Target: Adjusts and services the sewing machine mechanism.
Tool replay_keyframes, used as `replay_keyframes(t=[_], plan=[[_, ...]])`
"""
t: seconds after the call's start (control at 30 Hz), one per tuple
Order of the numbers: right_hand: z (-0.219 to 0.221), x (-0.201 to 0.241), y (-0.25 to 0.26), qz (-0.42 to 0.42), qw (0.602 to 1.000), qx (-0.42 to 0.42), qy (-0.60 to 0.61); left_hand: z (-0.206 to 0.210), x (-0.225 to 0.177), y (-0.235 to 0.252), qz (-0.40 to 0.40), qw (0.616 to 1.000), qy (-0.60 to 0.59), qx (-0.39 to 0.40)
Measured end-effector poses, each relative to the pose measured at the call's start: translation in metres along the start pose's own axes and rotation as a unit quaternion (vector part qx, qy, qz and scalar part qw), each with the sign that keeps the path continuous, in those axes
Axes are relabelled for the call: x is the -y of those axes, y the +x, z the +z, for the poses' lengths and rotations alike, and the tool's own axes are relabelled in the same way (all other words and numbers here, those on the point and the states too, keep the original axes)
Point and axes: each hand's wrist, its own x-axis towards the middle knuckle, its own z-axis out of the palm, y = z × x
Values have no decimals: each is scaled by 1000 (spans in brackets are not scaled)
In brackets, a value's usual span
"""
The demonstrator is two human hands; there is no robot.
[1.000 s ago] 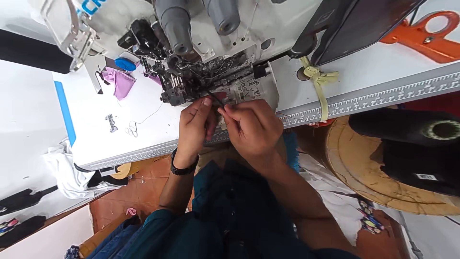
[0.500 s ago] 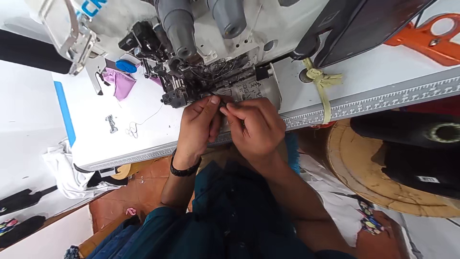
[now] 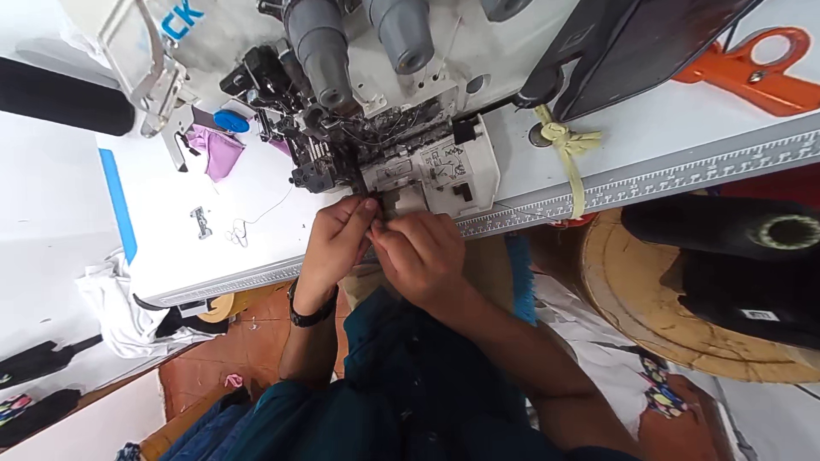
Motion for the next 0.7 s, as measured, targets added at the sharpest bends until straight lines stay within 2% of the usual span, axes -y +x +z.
replay_keyframes(t=[0.07, 0.13, 0.23, 0.4, 0.47, 0.57, 0.7], plan=[[-2, -2, 0, 4, 1000, 9, -1, 1, -2, 0, 21, 997, 70, -11], [-6, -8, 4, 12, 1000, 5, 3, 9, -7, 2, 29, 995, 91, -23], [-17, -19, 15, 32, 999, -8, 11, 26, -15, 4, 56, 995, 80, -27], [-34, -34, 45, 26, 998, 37, 36, 40, -17, 9, 86, 994, 59, -41], [-31, -39, 43, 16, 999, 22, 46, 40, -14, 8, 77, 996, 31, -29], [-22, -42, 37, 13, 998, -15, 58, 38, -16, 12, 23, 999, -25, -31], [-20, -39, 34, 22, 998, -16, 55, 32, -15, 17, -29, 992, -119, -31]])
